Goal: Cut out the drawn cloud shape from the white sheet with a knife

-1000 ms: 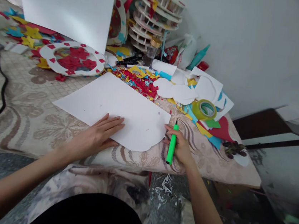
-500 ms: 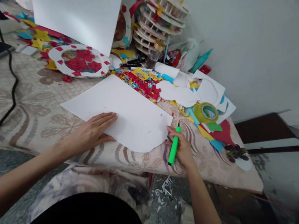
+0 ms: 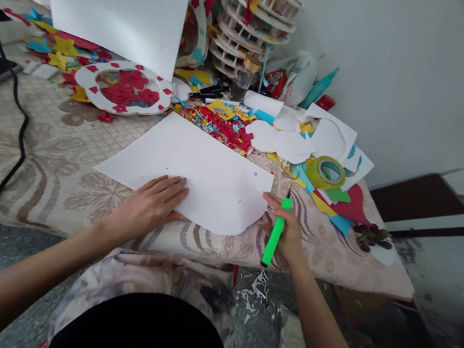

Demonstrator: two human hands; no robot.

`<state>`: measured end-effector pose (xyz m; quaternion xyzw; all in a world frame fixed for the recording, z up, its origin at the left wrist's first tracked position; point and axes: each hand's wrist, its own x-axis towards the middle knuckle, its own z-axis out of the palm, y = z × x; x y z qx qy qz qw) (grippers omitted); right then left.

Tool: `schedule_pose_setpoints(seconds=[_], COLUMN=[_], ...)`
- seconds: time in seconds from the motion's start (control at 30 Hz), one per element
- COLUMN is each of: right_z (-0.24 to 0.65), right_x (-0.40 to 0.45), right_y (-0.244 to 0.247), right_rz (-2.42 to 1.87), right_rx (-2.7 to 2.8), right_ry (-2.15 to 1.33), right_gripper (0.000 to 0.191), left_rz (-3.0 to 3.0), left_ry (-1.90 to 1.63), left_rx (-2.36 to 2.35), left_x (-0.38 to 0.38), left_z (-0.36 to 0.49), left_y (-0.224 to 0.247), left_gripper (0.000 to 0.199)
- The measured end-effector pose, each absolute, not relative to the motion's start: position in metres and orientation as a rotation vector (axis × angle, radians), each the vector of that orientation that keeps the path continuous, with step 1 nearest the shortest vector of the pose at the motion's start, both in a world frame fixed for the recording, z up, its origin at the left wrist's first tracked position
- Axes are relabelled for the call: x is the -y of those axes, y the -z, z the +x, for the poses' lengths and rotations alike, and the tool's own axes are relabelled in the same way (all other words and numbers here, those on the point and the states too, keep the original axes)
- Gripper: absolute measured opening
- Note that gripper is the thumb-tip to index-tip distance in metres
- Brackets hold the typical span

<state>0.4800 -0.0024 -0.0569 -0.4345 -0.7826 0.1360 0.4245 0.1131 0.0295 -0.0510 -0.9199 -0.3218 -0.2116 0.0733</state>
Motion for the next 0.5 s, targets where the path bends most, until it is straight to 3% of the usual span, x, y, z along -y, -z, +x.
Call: schedule_pose_setpoints(seconds=[0.1, 0.2, 0.37, 0.5], right_z=[0.457, 0.44, 0.432, 0.43], right_x=[0.01, 0.012, 0.006, 0.005], right_y=[0.047, 0.045, 0.05, 0.049], right_rz=[-0.914, -0.845, -0.791, -0.714], right_rx=[2.218, 2.428, 2.444, 2.428], right_ry=[-0.276, -0.175, -0.139, -0.128], right_gripper=[0.038, 0.028, 0.023, 0.023], left_rz=[-2.764, -2.738, -2.742, -2.827], left_ry=[0.621, 0.648, 0.758, 0.748], left_rx=[0.959, 0.95, 0.976, 0.94], left_x=[-0.032, -0.033, -0.032, -0.03], left_z=[0.113, 0.114, 0.114, 0.114], left_y=[0.049, 0.046, 0.044, 0.047], left_gripper=[0.044, 0.043, 0.035, 0.046])
